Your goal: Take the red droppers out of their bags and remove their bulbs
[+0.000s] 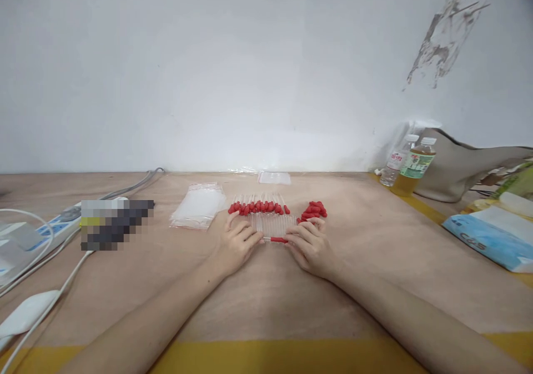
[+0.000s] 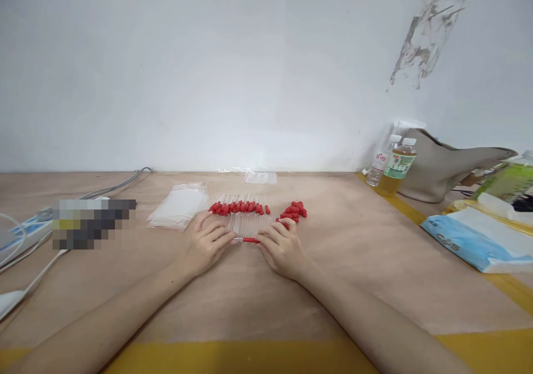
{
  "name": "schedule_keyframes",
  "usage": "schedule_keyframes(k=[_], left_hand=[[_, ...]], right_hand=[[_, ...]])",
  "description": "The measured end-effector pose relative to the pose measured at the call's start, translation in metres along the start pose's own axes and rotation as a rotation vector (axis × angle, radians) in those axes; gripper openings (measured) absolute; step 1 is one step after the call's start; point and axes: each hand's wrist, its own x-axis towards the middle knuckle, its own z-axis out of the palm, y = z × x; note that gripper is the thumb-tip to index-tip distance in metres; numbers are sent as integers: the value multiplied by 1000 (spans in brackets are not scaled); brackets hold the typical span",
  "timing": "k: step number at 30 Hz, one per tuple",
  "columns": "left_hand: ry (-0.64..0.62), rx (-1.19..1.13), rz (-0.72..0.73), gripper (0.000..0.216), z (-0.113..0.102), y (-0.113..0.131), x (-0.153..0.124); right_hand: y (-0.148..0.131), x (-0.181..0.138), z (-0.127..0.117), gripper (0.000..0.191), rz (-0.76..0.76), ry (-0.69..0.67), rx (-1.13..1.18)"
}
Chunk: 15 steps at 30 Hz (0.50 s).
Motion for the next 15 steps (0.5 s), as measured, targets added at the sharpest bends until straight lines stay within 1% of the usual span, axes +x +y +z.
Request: schedule_keyframes(k=[5,7,10,12,15], left_hand=[[-22,-22,9,13,3,10,3],[-35,-39,16,13,3,14,4],[-40,-61,35,13,3,17,4],[-40,-79,50,14,1,17,2],[-32,-121,56,15,-1,16,0]], right_hand=[[-5,6,6,34,19,-53,-30],[-6,7,11,30,6,-34,-36],[-7,6,15,13,-16,-12,-47],[-8,5,14,10,-49,-15,-63],[-10,6,9,10,-98,-15,-94]])
